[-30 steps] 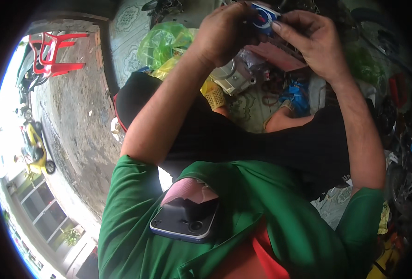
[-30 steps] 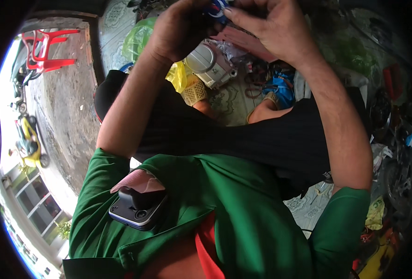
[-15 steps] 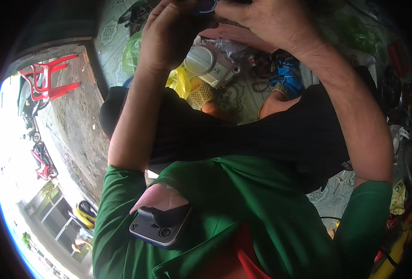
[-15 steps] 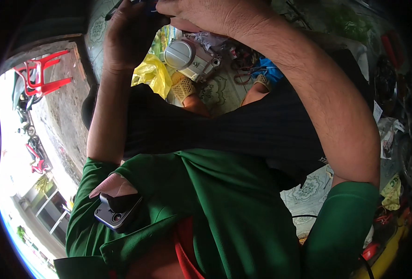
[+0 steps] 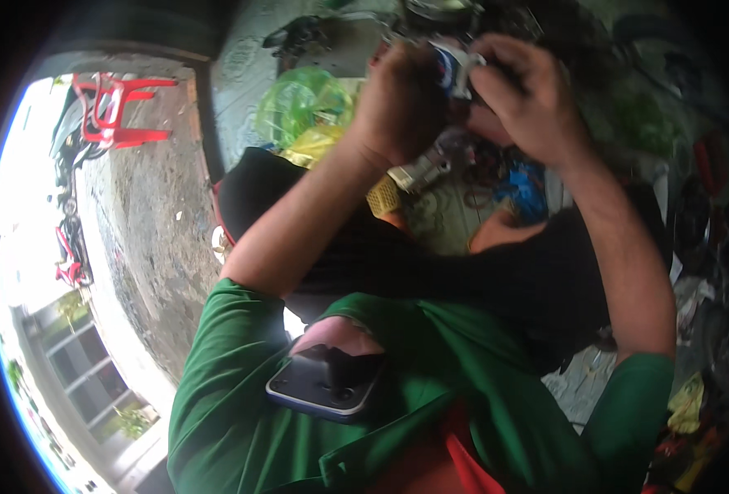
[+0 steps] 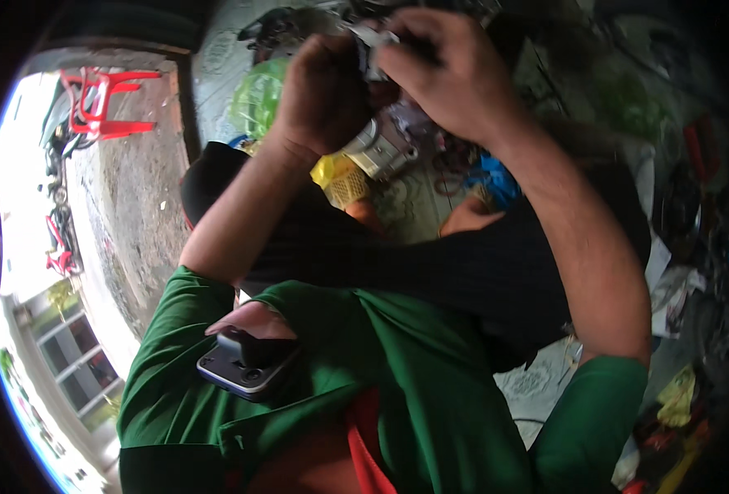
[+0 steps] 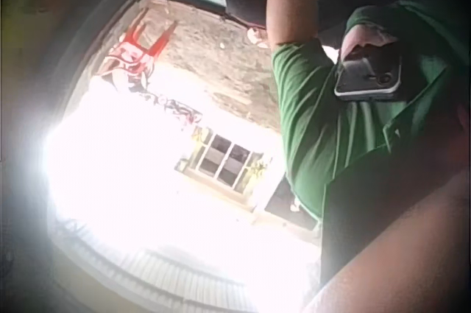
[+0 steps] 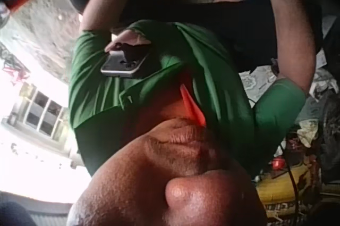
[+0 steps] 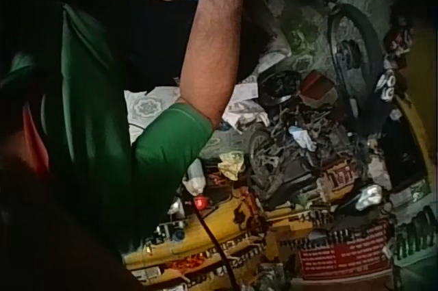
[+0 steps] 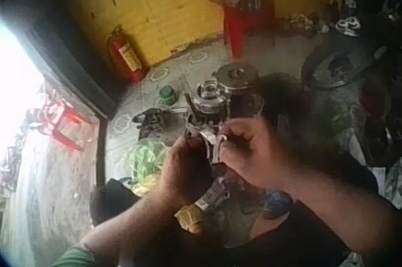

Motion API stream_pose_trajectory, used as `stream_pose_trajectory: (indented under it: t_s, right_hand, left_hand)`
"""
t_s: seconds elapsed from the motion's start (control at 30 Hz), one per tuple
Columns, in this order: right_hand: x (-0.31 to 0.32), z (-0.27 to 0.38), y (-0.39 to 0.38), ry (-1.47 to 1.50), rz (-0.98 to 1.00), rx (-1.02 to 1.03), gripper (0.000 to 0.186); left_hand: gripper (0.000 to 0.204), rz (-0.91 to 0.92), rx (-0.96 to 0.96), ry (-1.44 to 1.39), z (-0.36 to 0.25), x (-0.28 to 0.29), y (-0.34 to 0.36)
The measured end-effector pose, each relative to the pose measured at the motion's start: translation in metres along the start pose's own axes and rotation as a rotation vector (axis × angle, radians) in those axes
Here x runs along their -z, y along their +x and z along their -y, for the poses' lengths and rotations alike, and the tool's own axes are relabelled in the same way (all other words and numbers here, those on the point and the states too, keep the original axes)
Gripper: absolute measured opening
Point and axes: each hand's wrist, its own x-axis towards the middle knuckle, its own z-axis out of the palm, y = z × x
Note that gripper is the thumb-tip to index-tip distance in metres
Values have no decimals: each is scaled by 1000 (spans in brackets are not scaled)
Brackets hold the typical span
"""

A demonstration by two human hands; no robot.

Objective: Disassembling and inspecting internal components of a motorcycle engine.

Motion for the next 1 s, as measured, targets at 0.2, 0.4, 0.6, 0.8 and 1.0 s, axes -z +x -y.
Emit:
stream_pose_trajectory:
  t_s: [0.2,0.4,0.6,0.8,1.0]
  right_hand:
    - [-23,2,5,341,54,-130,19]
    - [-22,6,15,202,141,-216,18]
    - [-19,15,21,39,114,-194,16]
    - [-30,13,16,74,106,-83,19]
    - [-36,5,17,-105,-150,-113,21]
  left_hand:
    - [36,-94,141,52,-18,-5,-16]
    - [52,-279,-44,186,-6,5,-17]
    - [56,-294,-19,164,-13,14,-17]
    - [50,-321,-62,106,-16,9,-21]
    - [48,-174,-27,-157,-13,10,-19]
